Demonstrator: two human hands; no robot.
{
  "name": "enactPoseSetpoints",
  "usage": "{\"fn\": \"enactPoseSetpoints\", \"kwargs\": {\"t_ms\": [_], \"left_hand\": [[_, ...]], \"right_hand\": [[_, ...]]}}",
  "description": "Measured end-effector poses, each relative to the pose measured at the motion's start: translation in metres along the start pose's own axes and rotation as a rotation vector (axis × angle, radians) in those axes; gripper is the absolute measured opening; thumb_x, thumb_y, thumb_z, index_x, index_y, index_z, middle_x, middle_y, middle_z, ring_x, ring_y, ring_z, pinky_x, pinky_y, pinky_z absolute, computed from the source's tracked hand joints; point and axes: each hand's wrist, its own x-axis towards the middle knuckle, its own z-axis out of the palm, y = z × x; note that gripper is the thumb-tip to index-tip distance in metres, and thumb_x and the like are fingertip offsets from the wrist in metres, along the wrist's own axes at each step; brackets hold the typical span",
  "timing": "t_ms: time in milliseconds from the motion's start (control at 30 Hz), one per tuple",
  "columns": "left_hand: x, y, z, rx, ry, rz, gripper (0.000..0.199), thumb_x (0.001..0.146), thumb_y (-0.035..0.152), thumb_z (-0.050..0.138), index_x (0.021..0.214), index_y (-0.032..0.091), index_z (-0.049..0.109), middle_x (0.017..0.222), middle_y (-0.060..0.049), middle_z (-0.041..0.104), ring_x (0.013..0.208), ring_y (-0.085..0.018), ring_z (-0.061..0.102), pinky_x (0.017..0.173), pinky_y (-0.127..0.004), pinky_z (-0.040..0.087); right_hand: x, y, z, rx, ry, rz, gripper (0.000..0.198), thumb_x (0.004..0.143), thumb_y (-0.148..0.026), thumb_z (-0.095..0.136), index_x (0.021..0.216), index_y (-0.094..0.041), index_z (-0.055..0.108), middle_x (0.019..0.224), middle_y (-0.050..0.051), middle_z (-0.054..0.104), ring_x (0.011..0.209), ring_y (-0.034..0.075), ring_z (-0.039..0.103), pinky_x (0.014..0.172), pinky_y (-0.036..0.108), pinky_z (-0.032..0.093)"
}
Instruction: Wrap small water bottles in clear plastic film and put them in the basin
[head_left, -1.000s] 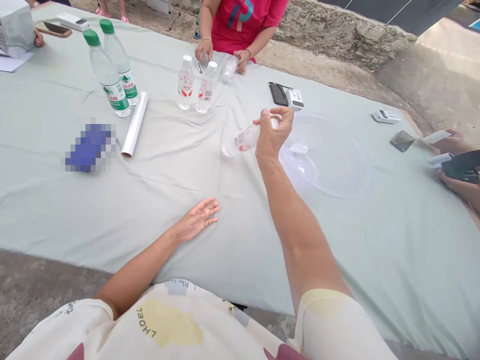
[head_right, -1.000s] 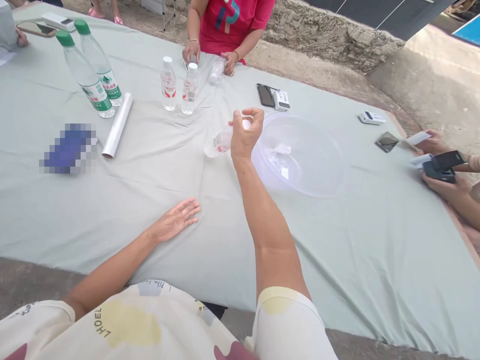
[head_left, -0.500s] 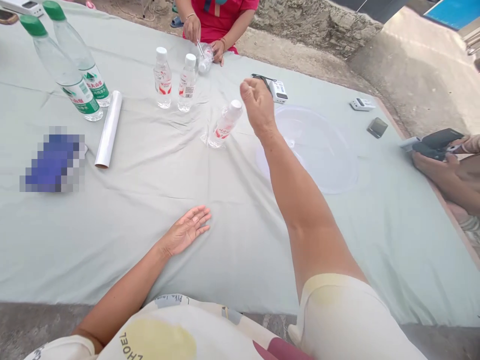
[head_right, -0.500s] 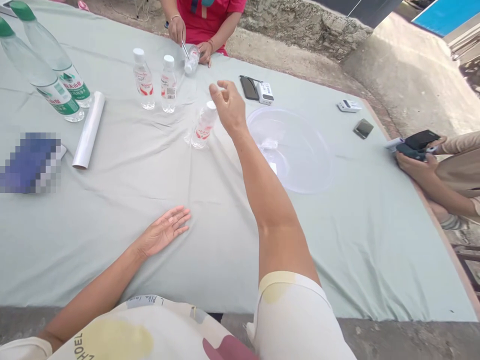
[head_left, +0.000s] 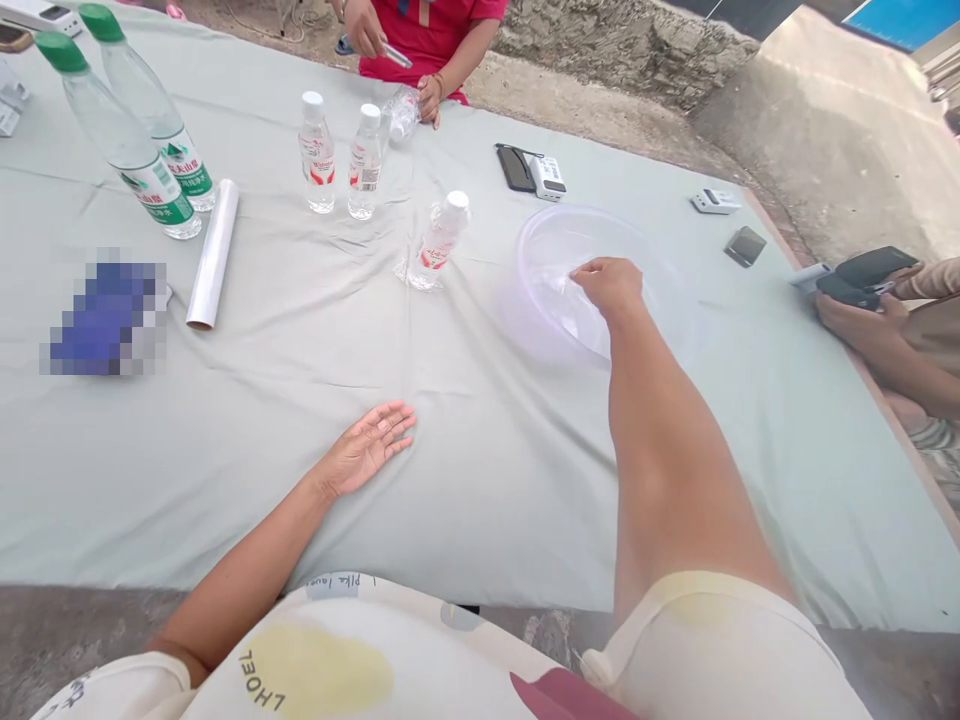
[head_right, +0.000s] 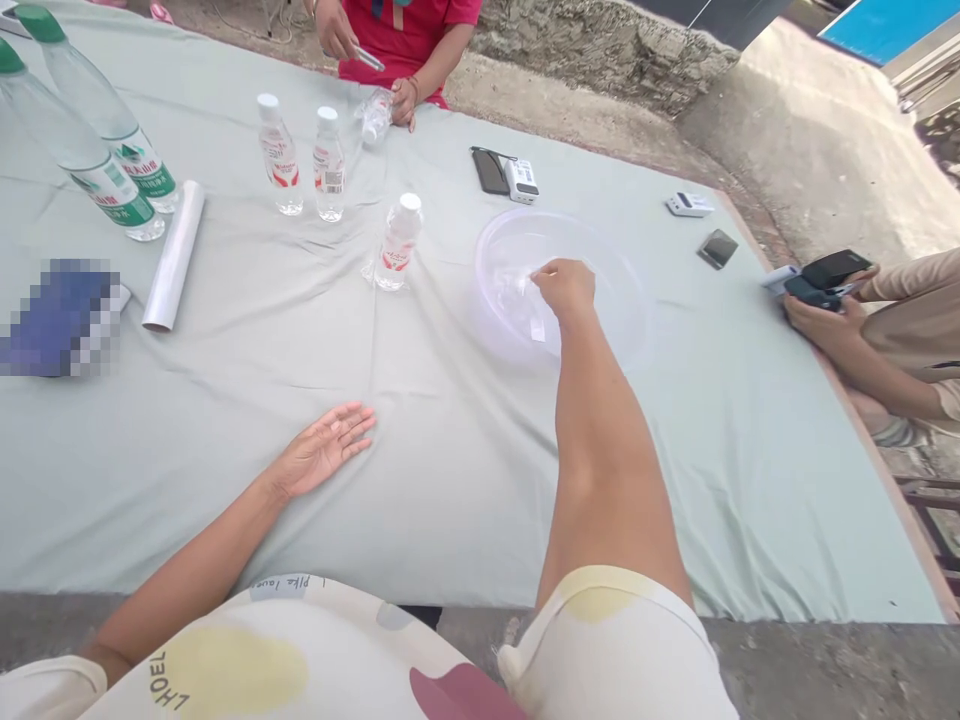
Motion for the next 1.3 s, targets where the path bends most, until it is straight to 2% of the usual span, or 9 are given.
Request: {"fn": "enactPoseSetpoints", "kwargs": {"t_ms": [133, 300, 500, 600, 733, 800, 933, 1133, 1300], "left_hand": [[-0.001, 0.001, 0.003, 0.024, 0.015, 0.006, 0.033, 0.088, 0.032, 0.071, 0.120, 0.023, 0.066, 0.143, -0.010, 0.058, 0.143, -0.029, 0.041, 0.118, -0.048, 0.032], [-0.007, 0.003, 0.018, 0.160, 0.066, 0.057, 0.039, 0.086, 0.047, 0.070, 0.117, 0.022, 0.067, 0.134, -0.013, 0.063, 0.133, -0.031, 0.051, 0.111, -0.049, 0.037], [-0.034, 0.022, 0.066, 0.518, 0.211, 0.280, 0.063, 0.081, 0.076, 0.054, 0.108, 0.020, 0.067, 0.119, -0.012, 0.067, 0.115, -0.029, 0.061, 0.092, -0.041, 0.048], [-0.041, 0.031, 0.071, 0.481, 0.214, 0.146, 0.073, 0.080, 0.083, 0.045, 0.102, 0.016, 0.066, 0.105, -0.013, 0.070, 0.100, -0.029, 0.067, 0.078, -0.038, 0.053], [-0.046, 0.027, 0.054, 0.324, 0.218, -0.023, 0.050, 0.083, 0.062, 0.064, 0.101, 0.015, 0.064, 0.094, -0.010, 0.072, 0.091, -0.027, 0.071, 0.072, -0.035, 0.055], [-0.050, 0.022, 0.043, 0.277, 0.269, 0.040, 0.036, 0.082, 0.045, 0.073, 0.100, 0.017, 0.062, 0.092, -0.008, 0.074, 0.085, -0.024, 0.072, 0.067, -0.031, 0.056], [-0.064, 0.021, 0.028, 0.176, 0.310, 0.111, 0.030, 0.087, 0.033, 0.069, 0.111, 0.020, 0.059, 0.095, -0.007, 0.075, 0.079, -0.021, 0.073, 0.060, -0.029, 0.057], [-0.074, 0.015, 0.028, 0.254, 0.244, 0.018, 0.054, 0.092, 0.036, 0.063, 0.143, 0.022, 0.049, 0.099, -0.008, 0.075, 0.082, -0.024, 0.074, 0.067, -0.035, 0.060], [-0.081, 0.016, 0.029, 0.484, 0.240, 0.001, 0.057, 0.092, 0.045, 0.062, 0.144, 0.025, 0.051, 0.092, -0.007, 0.076, 0.081, -0.025, 0.074, 0.064, -0.031, 0.057]], "right_hand": [[-0.036, -0.024, -0.034, 0.529, 0.024, 0.012, 0.014, 0.080, -0.022, 0.062, 0.069, -0.024, 0.054, 0.077, 0.003, 0.060, 0.076, 0.017, 0.061, 0.082, 0.043, 0.055], [-0.133, -0.041, -0.041, 0.944, -0.343, -0.163, 0.024, 0.078, -0.043, 0.071, 0.081, -0.025, 0.055, 0.072, 0.000, 0.061, 0.071, 0.018, 0.065, 0.069, 0.039, 0.057], [-0.239, -0.048, 0.007, 0.760, -0.214, -0.320, 0.025, 0.084, -0.049, 0.063, 0.079, -0.024, 0.061, 0.072, 0.001, 0.062, 0.064, 0.018, 0.060, 0.059, 0.033, 0.051], [-0.275, -0.054, 0.028, 0.557, -0.095, -0.473, 0.016, 0.090, -0.035, 0.056, 0.080, -0.025, 0.065, 0.082, 0.003, 0.067, 0.071, 0.019, 0.061, 0.067, 0.034, 0.050], [-0.300, -0.054, 0.041, 0.495, -0.278, -0.608, 0.016, 0.089, -0.037, 0.061, 0.098, -0.029, 0.070, 0.097, 0.005, 0.070, 0.080, 0.020, 0.064, 0.075, 0.036, 0.052], [-0.303, -0.046, 0.044, 0.597, -0.329, -0.507, 0.036, 0.085, -0.049, 0.066, 0.117, -0.032, 0.066, 0.110, 0.005, 0.069, 0.091, 0.021, 0.066, 0.082, 0.038, 0.054], [-0.307, -0.024, 0.056, 0.943, -0.277, 0.051, 0.057, 0.088, -0.069, 0.051, 0.129, -0.029, 0.057, 0.125, 0.008, 0.065, 0.106, 0.022, 0.066, 0.086, 0.037, 0.057], [-0.334, -0.035, 0.088, 1.310, -1.048, 0.260, 0.076, 0.080, -0.085, 0.043, 0.112, -0.021, 0.068, 0.117, 0.012, 0.072, 0.104, 0.025, 0.070, 0.082, 0.037, 0.059], [-0.331, -0.042, 0.090, 1.456, -0.796, 0.276, 0.038, 0.075, -0.054, 0.077, 0.096, -0.024, 0.071, 0.105, 0.004, 0.075, 0.093, 0.017, 0.072, 0.079, 0.028, 0.059]]}}
